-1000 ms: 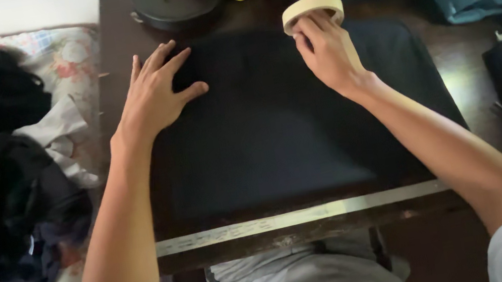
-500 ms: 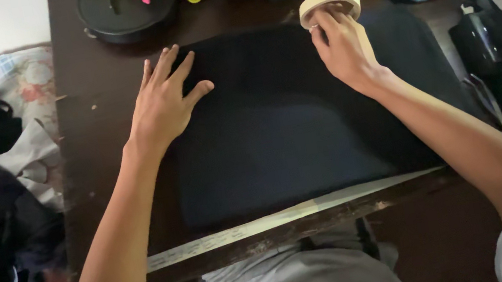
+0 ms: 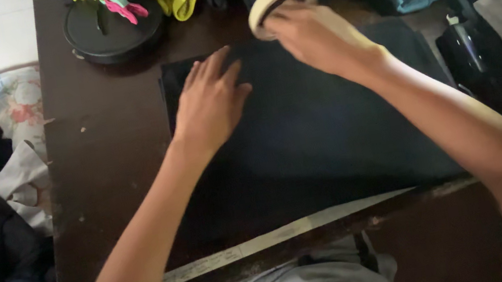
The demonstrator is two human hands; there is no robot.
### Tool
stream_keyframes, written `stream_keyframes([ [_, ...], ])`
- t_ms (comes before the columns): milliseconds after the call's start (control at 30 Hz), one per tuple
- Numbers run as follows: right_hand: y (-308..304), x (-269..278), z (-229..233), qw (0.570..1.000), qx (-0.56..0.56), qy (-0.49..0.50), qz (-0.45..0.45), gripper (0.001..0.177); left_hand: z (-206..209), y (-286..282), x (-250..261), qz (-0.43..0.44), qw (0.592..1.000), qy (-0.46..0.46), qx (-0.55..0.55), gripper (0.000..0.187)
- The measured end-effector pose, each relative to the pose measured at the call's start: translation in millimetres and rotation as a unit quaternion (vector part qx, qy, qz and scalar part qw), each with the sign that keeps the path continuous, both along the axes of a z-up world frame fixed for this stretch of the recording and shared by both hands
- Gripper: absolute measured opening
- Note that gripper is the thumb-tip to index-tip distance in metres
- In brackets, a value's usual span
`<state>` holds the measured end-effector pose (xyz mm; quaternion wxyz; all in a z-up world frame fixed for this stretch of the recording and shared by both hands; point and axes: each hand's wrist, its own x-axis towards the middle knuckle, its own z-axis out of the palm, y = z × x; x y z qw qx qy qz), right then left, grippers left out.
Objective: The person folds a black garment on a table and then uses a lint roller to clean its surface. The person rolls the lint roller back and forth across the fabric to remove lint and debris.
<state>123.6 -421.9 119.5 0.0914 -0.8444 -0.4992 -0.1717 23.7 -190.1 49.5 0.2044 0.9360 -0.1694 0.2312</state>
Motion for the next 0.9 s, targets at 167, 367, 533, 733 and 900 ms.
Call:
stream_keyframes([
  [167, 36, 17, -28, 0.995, -0.072, -0.060, 0.025, 0.021, -26, -13, 28, 0.033, 0.999, -0.007, 0.025, 0.059],
  [367, 27, 25, 2, 0.997, -0.069, 0.001, -0.038, 0.018, -39, -9, 28, 0.027, 0.999, 0.017, 0.007, 0.057],
  [533, 27, 25, 13, 0.997, -0.012, -0.072, 0.014, 0.016, -35, -10, 27, 0.034, 0.999, 0.031, 0.003, 0.057],
  [733, 45, 26, -24, 0.997, -0.059, -0.047, 0.007, 0.011, -29, -10, 24, 0.047, 0.998, 0.037, -0.006, 0.062],
  [900, 12, 23, 4, 0.995, 0.041, 0.014, -0.089, 0.009, -30, -9, 23, 0.047, 0.998, 0.051, -0.010, 0.062],
])
